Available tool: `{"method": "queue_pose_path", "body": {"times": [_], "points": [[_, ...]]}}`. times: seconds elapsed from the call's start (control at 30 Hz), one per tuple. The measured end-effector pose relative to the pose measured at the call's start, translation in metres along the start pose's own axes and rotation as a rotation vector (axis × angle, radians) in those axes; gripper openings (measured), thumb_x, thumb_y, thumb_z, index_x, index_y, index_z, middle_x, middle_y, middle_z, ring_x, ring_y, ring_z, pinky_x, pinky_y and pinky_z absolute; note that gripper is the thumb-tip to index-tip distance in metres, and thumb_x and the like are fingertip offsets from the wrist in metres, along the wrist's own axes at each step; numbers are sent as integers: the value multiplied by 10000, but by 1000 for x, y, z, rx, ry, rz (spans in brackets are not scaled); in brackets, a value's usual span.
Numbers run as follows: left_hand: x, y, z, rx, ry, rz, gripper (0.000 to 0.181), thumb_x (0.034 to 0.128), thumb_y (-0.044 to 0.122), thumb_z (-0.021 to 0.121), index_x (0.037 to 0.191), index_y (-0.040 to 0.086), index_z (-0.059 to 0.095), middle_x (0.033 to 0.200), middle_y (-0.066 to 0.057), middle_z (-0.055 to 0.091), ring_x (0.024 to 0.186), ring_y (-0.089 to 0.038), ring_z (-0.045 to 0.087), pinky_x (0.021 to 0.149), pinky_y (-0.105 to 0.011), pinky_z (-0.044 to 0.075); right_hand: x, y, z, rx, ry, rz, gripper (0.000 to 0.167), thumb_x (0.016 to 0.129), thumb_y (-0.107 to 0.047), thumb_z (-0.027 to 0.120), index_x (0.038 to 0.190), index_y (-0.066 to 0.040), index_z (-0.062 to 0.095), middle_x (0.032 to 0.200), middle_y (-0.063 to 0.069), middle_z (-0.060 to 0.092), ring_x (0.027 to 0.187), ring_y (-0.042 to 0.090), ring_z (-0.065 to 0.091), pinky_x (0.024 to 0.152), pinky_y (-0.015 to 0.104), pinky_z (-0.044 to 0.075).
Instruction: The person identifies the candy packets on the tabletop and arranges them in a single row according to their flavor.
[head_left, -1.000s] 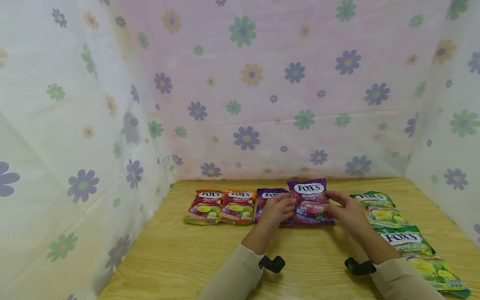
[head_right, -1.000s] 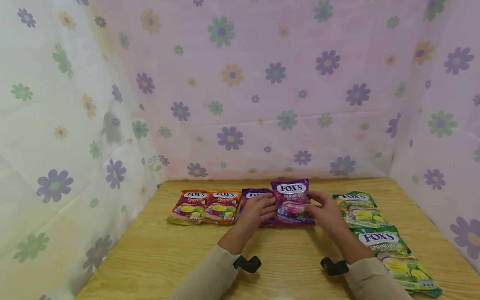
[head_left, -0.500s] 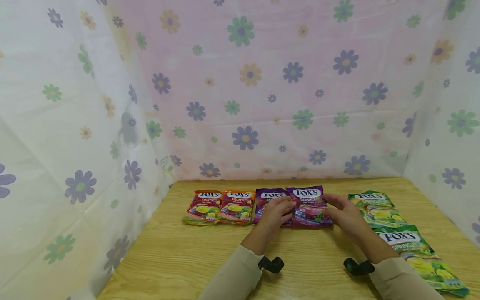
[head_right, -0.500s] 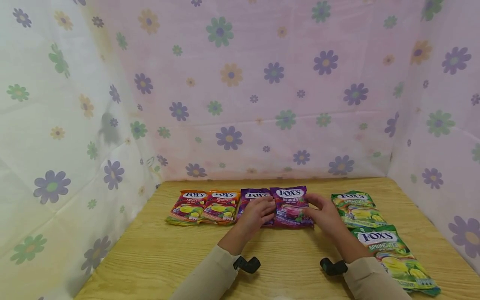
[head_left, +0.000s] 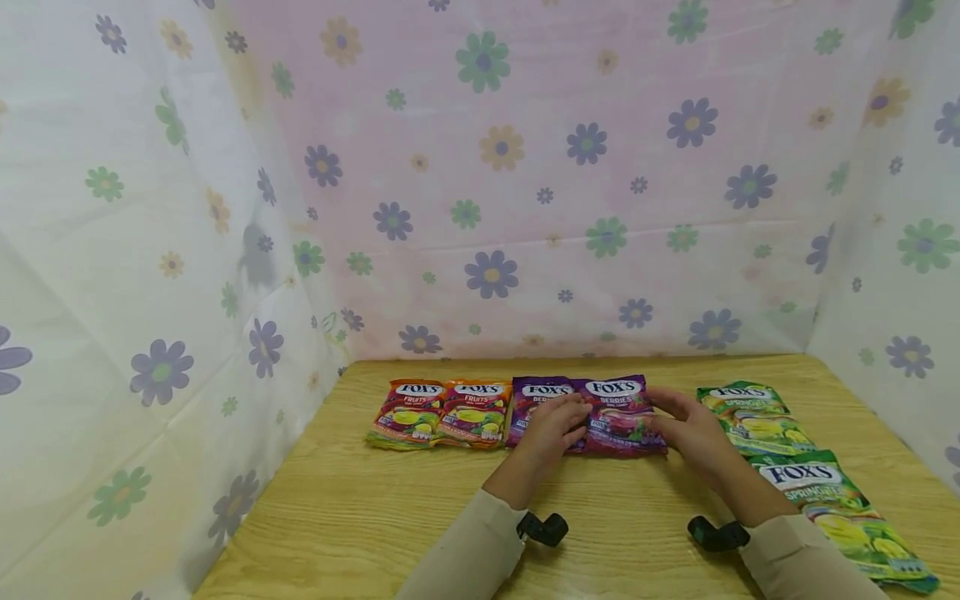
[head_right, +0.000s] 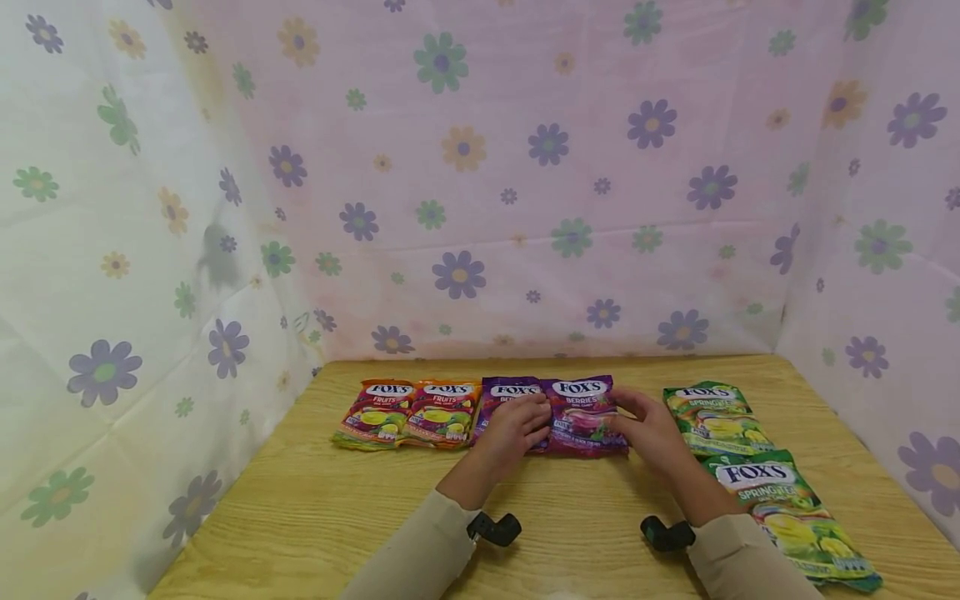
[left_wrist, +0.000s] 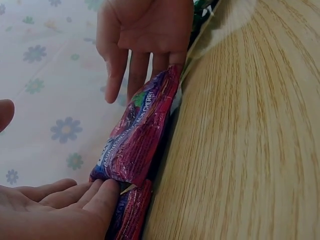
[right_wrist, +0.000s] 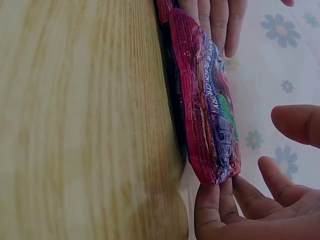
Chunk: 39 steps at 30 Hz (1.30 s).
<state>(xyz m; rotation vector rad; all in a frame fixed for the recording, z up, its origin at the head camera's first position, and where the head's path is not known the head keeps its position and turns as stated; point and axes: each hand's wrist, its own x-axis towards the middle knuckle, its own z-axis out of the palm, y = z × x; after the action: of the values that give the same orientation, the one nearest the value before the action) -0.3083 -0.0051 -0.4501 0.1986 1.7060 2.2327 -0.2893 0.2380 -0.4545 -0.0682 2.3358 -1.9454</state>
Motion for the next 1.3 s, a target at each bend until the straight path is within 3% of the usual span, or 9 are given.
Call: {"method": "queue_pose_path", "body": {"times": [0.13,0.37,0.63,0.9,1.3], "points": [[0,0,0,-9,10,-4,616,1008,197,642,1514,-82,428,1562,-228,473,1478,-410,423,1212,-541,351,0,0,0,-5,-1,11,656,1041,-190,624,1607,-48,325,1677,219,288,1465,420,415,980,304,571],[0,-2,-1,-22,6,-12,607,1006,207,651,1505,-71,445,1578,-217,454,1491,-416,402,1216,-541,344,-1,-1,1,-35,-12,30,676,1026,-187,636,1605,-37,321,1679,228,278,1485,435,380,1089,446,519],[2,-4,-2,-46,-18,-19,654,1009,214,641,1534,-84,390,1612,-228,398,1512,-423,359,1230,-536,324,0,0,-2,-63,-62,5,652,1030,-178,619,1586,11,335,1669,258,272,1467,441,390,1070,371,520],[-2,-3,-1,-21,3,-14,590,1020,188,621,1511,-81,434,1596,-227,426,1496,-413,395,1218,-523,342,1,1,-2,-112,-83,18,668,1043,-226,608,1581,44,319,1648,296,283,1464,464,378,1182,588,382],[-1,-4,-1,-34,24,-13,559,1006,153,638,1483,-86,471,1579,-230,447,1481,-394,424,1210,-523,362,2,3,-2,-132,-73,48,678,1046,-237,593,1589,45,302,1647,305,272,1467,479,364,1191,614,355]]}}
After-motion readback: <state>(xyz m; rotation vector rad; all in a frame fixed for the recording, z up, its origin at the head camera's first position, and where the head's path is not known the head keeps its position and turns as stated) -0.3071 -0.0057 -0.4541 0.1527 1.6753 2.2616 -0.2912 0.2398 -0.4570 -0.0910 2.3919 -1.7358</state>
